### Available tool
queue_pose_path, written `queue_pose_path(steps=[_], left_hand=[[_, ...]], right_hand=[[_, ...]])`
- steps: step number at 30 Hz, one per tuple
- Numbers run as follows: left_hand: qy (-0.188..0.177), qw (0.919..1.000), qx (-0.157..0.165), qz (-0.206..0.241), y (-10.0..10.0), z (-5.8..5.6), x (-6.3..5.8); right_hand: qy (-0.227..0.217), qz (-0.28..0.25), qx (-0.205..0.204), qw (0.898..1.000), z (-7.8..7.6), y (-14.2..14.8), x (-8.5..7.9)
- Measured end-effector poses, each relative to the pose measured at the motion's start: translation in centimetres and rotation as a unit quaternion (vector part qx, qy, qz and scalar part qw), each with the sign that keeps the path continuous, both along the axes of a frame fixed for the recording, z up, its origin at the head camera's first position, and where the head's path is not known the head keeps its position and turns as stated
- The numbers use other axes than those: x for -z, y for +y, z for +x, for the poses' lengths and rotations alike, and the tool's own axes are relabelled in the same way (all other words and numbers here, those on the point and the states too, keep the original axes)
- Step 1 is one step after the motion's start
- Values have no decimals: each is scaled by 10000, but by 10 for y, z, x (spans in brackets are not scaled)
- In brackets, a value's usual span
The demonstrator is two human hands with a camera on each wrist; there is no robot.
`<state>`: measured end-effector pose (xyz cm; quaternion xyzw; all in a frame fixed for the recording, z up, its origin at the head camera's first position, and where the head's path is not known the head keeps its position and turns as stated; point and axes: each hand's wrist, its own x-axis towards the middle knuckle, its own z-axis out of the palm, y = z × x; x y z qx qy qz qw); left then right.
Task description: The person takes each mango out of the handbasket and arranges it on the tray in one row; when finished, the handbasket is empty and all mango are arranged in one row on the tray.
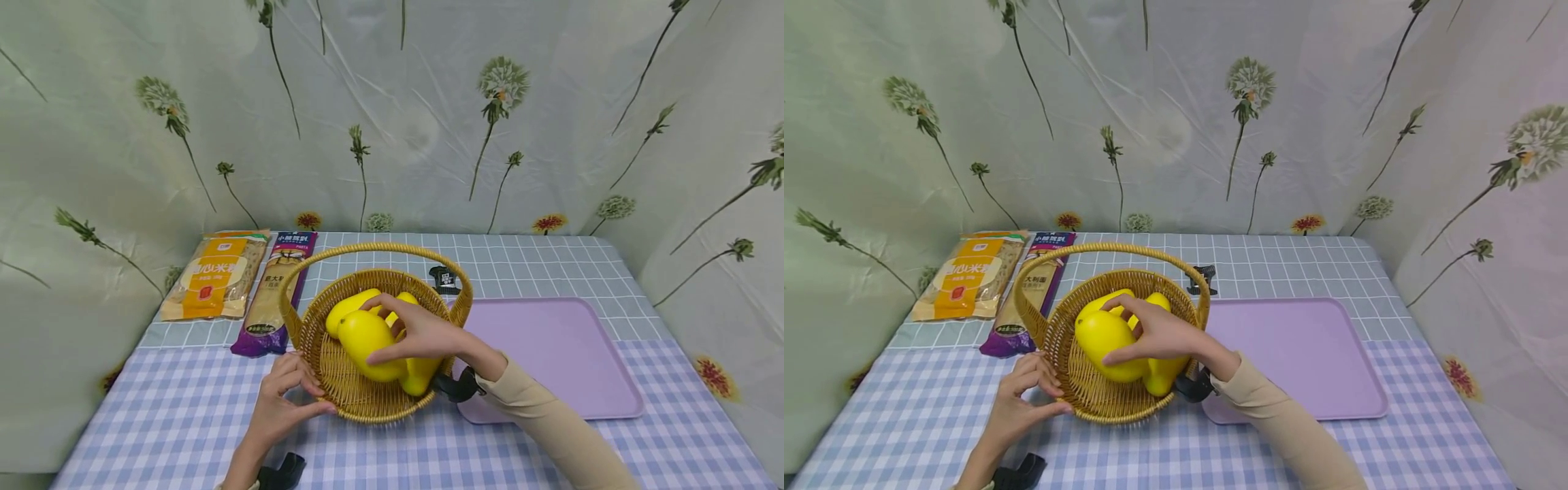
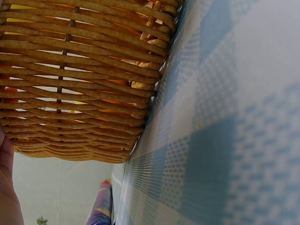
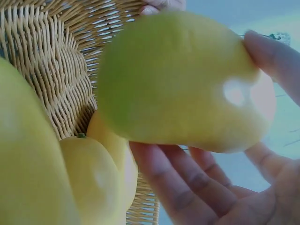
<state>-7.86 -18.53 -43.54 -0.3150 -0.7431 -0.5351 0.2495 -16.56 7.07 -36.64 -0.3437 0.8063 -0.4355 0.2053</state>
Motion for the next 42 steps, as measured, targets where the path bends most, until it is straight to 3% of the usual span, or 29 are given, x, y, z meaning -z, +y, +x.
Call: queue_pose_path(steps=[7,15,21,30,42], left_hand=[[-3,10000,-1,23,-3,3,2],[-28,10000,-14,52,-3,2,0],[19,10000,-24,93,-4,3,1],[41,9999,38,102,-2,1,2],[11,10000,32,85,0,-1,2]], right_hand=[[-154,-740,335,9966,14,9,1],[-297,-1204,662,9901,30,30,0],[-165,-1505,948,9839,43,50,3],[422,-1834,1327,9731,59,83,5],[546,-2074,2175,9522,64,125,12]])
